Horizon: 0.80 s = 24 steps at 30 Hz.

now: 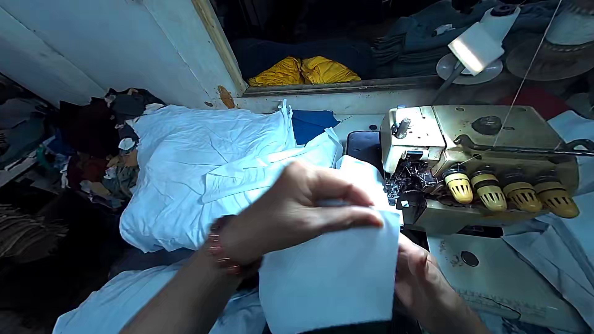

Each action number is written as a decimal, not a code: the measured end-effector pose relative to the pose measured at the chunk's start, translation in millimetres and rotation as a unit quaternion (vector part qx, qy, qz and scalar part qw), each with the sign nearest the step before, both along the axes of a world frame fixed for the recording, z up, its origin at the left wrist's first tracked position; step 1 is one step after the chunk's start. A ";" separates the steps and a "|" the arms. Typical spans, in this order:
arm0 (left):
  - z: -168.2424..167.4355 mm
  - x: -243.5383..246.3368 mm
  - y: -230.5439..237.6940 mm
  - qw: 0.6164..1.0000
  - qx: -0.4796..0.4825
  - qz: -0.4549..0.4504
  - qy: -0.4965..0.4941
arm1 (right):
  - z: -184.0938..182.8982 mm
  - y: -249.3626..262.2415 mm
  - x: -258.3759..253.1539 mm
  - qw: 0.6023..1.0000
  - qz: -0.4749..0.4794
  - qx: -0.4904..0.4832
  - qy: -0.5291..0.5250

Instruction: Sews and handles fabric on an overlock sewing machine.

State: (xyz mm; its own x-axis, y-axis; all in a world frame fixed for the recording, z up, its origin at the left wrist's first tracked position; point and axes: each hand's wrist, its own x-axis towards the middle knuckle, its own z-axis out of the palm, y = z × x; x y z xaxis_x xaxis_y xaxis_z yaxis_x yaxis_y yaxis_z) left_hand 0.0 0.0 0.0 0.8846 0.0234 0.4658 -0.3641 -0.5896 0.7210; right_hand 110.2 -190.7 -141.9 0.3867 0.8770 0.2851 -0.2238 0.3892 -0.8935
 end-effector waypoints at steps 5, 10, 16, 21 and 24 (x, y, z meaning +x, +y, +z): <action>-75.8 42.6 5.3 0.994 0.014 0.086 0.069 | -24.2 9.3 -5.6 0.988 -0.116 -0.081 0.057; -87.8 58.6 8.6 0.993 0.038 0.094 0.067 | -31.3 0.6 -12.0 0.947 -0.239 -0.128 -0.171; -94.7 84.5 8.1 0.995 0.052 0.077 0.049 | -57.4 -0.6 -11.7 0.873 -0.400 -0.111 -0.257; -110.3 97.2 14.2 0.993 0.044 0.088 0.062 | -62.5 0.0 -14.2 0.902 -0.376 -0.106 -0.182; -105.9 92.5 12.1 0.987 0.099 0.083 0.100 | -62.4 -5.1 -19.0 0.927 -0.321 -0.114 -0.156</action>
State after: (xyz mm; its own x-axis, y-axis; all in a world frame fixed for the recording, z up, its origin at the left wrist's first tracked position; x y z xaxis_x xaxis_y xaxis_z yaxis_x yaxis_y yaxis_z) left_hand 92.5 12.1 -105.9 0.9507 0.1020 0.2930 -0.1130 -0.7655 0.6334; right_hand 91.2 -195.9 -204.3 0.7794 0.5465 0.3065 0.2717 0.1460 -0.9513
